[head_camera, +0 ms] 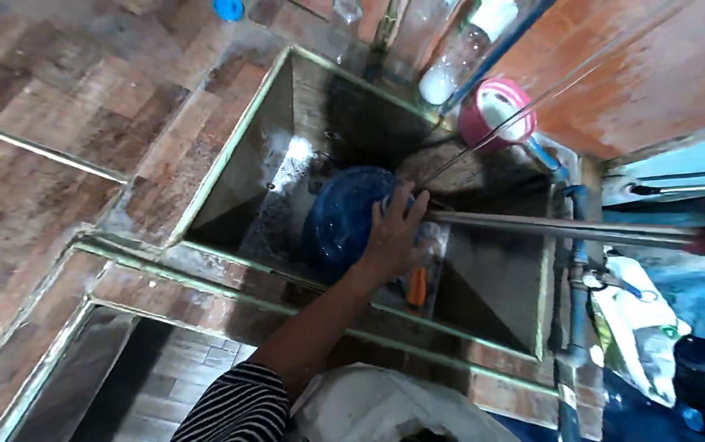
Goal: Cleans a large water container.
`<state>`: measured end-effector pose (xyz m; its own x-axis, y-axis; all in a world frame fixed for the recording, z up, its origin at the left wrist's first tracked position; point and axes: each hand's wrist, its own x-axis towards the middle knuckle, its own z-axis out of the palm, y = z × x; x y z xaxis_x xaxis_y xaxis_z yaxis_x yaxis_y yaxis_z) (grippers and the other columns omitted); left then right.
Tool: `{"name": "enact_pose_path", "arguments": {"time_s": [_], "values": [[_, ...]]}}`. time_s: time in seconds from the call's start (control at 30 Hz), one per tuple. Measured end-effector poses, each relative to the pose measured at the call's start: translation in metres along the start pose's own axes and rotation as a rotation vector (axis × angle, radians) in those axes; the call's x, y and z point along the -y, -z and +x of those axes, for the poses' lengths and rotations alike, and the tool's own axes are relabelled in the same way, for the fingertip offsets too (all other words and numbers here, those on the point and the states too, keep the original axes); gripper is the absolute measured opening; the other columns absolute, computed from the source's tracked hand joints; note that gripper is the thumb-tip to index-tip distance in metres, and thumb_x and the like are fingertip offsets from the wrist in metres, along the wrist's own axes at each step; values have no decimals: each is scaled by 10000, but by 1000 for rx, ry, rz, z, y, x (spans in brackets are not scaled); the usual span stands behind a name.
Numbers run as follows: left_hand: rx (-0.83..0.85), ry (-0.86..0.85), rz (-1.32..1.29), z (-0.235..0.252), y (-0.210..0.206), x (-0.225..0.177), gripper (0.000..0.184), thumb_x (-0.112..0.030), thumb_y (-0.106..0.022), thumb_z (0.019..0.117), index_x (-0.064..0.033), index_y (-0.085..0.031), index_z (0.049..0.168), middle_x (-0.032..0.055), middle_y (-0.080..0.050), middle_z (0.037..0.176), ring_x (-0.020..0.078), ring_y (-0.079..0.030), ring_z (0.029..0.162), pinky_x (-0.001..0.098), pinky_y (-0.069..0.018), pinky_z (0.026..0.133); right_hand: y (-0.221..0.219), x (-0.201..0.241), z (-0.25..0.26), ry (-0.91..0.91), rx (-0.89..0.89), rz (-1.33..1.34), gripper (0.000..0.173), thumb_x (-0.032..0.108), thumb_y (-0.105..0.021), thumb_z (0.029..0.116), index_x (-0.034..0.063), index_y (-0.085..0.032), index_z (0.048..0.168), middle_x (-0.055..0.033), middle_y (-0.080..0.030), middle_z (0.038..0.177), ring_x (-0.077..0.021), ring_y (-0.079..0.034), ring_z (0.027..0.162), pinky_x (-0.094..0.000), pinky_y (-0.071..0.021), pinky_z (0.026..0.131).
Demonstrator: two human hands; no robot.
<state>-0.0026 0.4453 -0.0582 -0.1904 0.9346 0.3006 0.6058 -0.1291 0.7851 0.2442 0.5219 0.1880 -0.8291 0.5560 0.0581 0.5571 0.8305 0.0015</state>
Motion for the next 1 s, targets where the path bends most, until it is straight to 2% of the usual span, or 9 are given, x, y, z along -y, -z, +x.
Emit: {"name": "enact_pose_path", "arguments": {"time_s": [0.07, 0.17, 0.23, 0.3, 0.47, 0.57, 0.73, 0.83, 1.0], "values": [[-67, -54, -144, -4, -20, 2, 762, -237, -845, 810, 9, -511, 1449, 270, -377, 1572, 417, -544, 1292, 564, -480, 1023, -7, 52, 70, -236, 662, -240, 130, 193, -698, 970, 100, -690, 1061, -139, -694, 832, -337, -701, 809, -523, -557, 696], [-169, -93, -99, -11, -50, 0, 774, -346, -842, 789, 30, -563, 1406, 285, -450, 1527, 442, -571, 1273, 560, -471, 1042, -62, 78, 112, -317, 1013, -210, 274, 214, -591, 1037, 71, -646, 1263, -219, -686, 1119, -437, -652, 1086, -636, -498, 893], [-205, 2, -38, -10, -60, 5, 796, -342, -873, 741, 63, -585, 1362, 315, -502, 1464, 495, -559, 1261, 624, -424, 1058, -82, 71, 112, -274, 1029, -147, 318, 177, -529, 1061, 16, -616, 1320, -282, -656, 1203, -486, -618, 1155, -660, -471, 935], [-85, 97, -18, 0, -58, 10, 728, -266, -871, 756, 105, -599, 1321, 298, -601, 1363, 464, -571, 1284, 619, -347, 1142, -92, 60, 110, -250, 988, -81, 335, 170, -514, 1069, -6, -592, 1343, -305, -638, 1232, -505, -603, 1182, -669, -464, 952], [94, 167, -79, 65, -52, 18, 676, -216, -810, 831, 97, -551, 1372, 276, -613, 1340, 401, -581, 1273, 507, -440, 1106, -94, 21, 120, -294, 713, 26, 336, 214, -534, 1065, 9, -587, 1326, -269, -666, 1147, -469, -634, 1121, -636, -489, 917], [32, 163, -51, 97, -58, 25, 652, -170, -816, 814, 83, -564, 1359, 277, -627, 1307, 403, -604, 1235, 522, -466, 1073, -92, 4, 131, -330, 619, 22, 357, 247, -532, 1069, 23, -555, 1346, -253, -673, 1127, -453, -654, 1086, -618, -508, 892], [-131, 51, 13, 118, -76, 46, 640, -186, -835, 792, 144, -587, 1282, 328, -629, 1258, 473, -597, 1204, 573, -443, 1071, -94, -6, 136, -353, 630, 91, 362, 97, -543, 1029, 24, -527, 1383, -267, -660, 1175, -466, -634, 1131, -624, -488, 927], [-196, 20, 92, 121, -81, 48, 604, -247, -852, 775, 125, -636, 1200, 316, -655, 1188, 488, -619, 1142, 612, -451, 1030, -98, -10, 137, -335, 587, 99, 312, 121, -579, 1022, 21, -580, 1317, -247, -673, 1142, -446, -647, 1103, -613, -498, 907], [-53, 221, 183, 129, -66, 27, 699, -339, -860, 801, 82, -598, 1294, 340, -566, 1312, 508, -541, 1241, 631, -409, 1057, -94, -4, 134, -382, 508, 20, 226, 92, -559, 1034, -5, -668, 1207, -234, -694, 1107, -424, -666, 1078, -581, -520, 888]]}}
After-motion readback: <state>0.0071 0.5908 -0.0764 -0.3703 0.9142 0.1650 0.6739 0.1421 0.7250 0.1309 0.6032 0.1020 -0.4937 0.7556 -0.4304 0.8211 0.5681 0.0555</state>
